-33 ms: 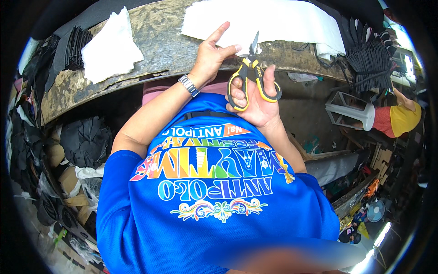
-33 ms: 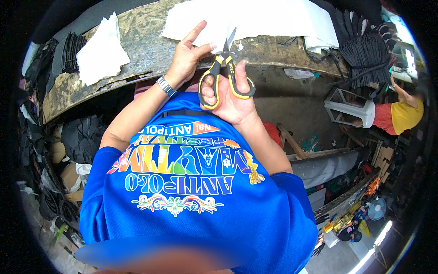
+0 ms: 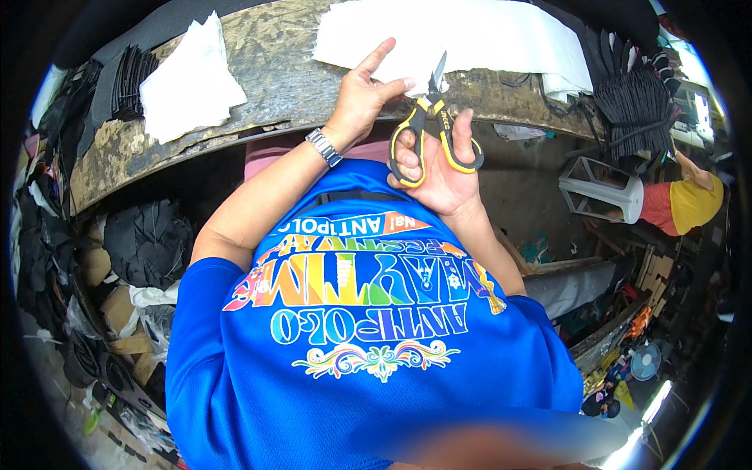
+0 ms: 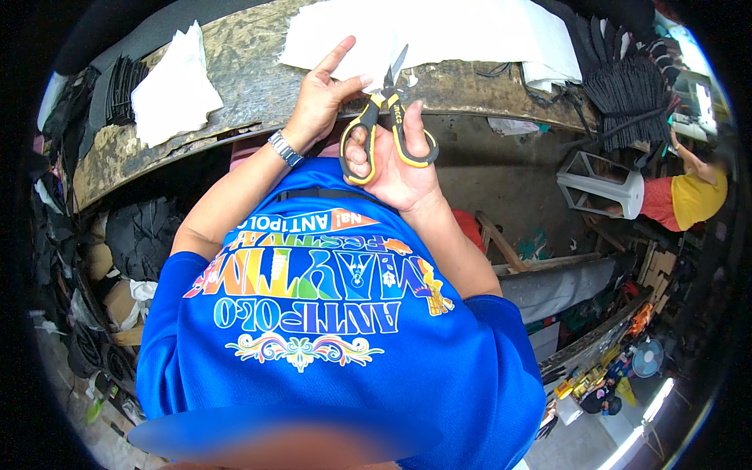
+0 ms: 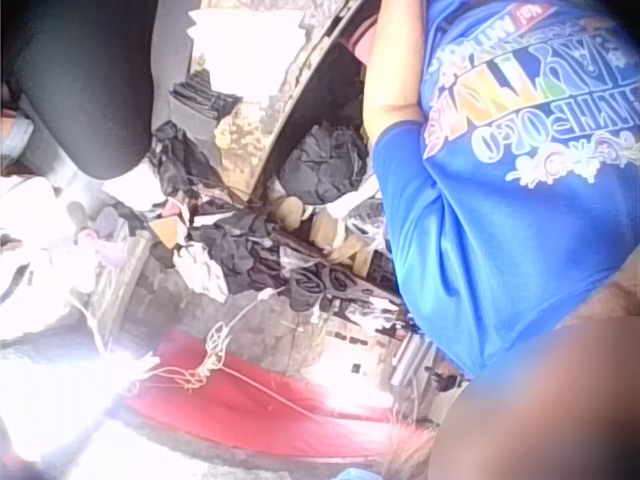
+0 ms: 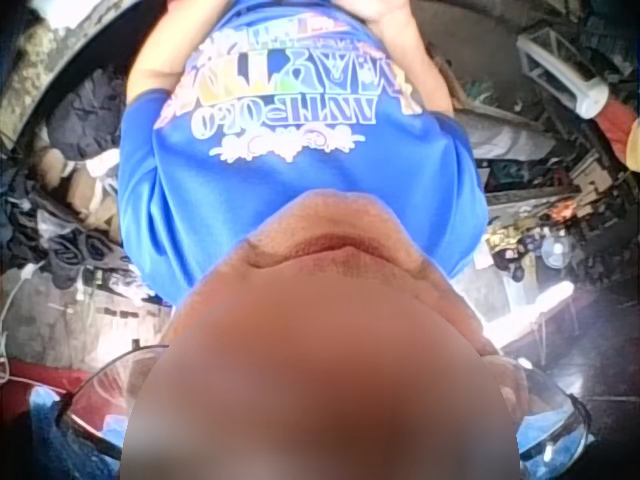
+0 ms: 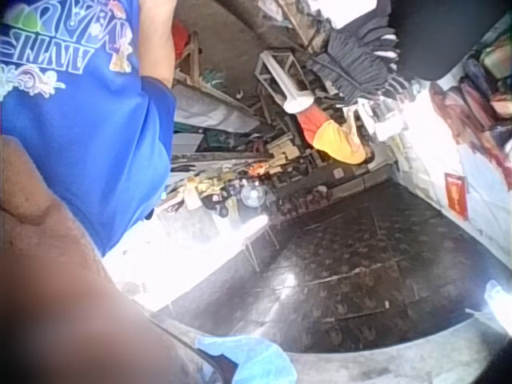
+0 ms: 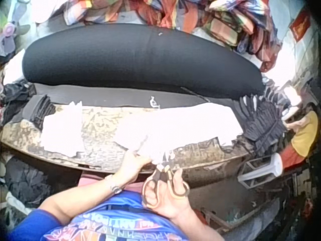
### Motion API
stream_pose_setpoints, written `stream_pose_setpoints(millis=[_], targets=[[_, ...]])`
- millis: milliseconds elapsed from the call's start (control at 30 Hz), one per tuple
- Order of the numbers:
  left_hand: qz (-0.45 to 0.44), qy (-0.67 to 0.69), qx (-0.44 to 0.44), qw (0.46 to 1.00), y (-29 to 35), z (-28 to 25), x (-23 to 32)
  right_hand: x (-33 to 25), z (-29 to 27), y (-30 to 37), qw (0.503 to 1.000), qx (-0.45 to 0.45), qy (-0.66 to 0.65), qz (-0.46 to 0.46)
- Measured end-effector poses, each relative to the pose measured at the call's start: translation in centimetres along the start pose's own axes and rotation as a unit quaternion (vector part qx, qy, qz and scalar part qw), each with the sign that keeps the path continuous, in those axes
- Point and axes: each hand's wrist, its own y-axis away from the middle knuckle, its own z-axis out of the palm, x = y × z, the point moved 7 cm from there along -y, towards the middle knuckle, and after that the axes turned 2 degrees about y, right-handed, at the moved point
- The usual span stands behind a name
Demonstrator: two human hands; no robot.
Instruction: The person uses yellow-handled scissors to cut white fabric pieces on a worktable. They repeatedly trim and separate sections, stacking the cut pieces to the side. The camera is head-mounted and shows the hands and work surface throughout.
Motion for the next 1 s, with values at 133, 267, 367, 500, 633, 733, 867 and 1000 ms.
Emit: stream_pose_setpoints(millis=[133, 267, 367, 500, 633, 733, 867, 1000], targets=[[-0.017, -0.007, -0.031, 0.999, 0.6, 0.2, -0.2, -0.7, -0.4, -0.9, 0.999, 0.002, 0.039, -0.027], [-0.032, -0.006, -0.023, 0.999, 0.6, 0.1, -0.4, -0.2, -0.8, -1.3, 0.998, 0.001, 0.035, -0.043], [-0.038, -0.007, -0.027, 0.999, 0.6, 0.1, -0.6, 0.1, -1.6, -1.1, 0.994, 0.049, 0.071, -0.060], [-0.032, -0.031, -0.031, 0.999, 0.7, 0.0, -0.4, 0.3, -1.8, -1.0, 0.994, 0.055, 0.072, -0.064], [-0.048, -0.033, -0.036, 0.998, 0.8, 0.1, -0.2, -0.1, -1.5, -1.4, 0.992, 0.052, 0.093, -0.068], [-0.065, -0.008, -0.043, 0.997, 1.0, 0.1, 0.1, -0.4, -1.4, -1.6, 0.993, 0.061, 0.055, -0.082], [-0.050, -0.027, -0.042, 0.998, 0.9, 0.0, 0.7, -0.7, -1.5, -1.5, 0.989, 0.052, 0.102, -0.096], [-0.030, -0.085, -0.041, 0.995, 0.8, -0.1, 1.2, -0.6, -2.0, -1.5, 0.989, 0.036, 0.105, -0.099]])
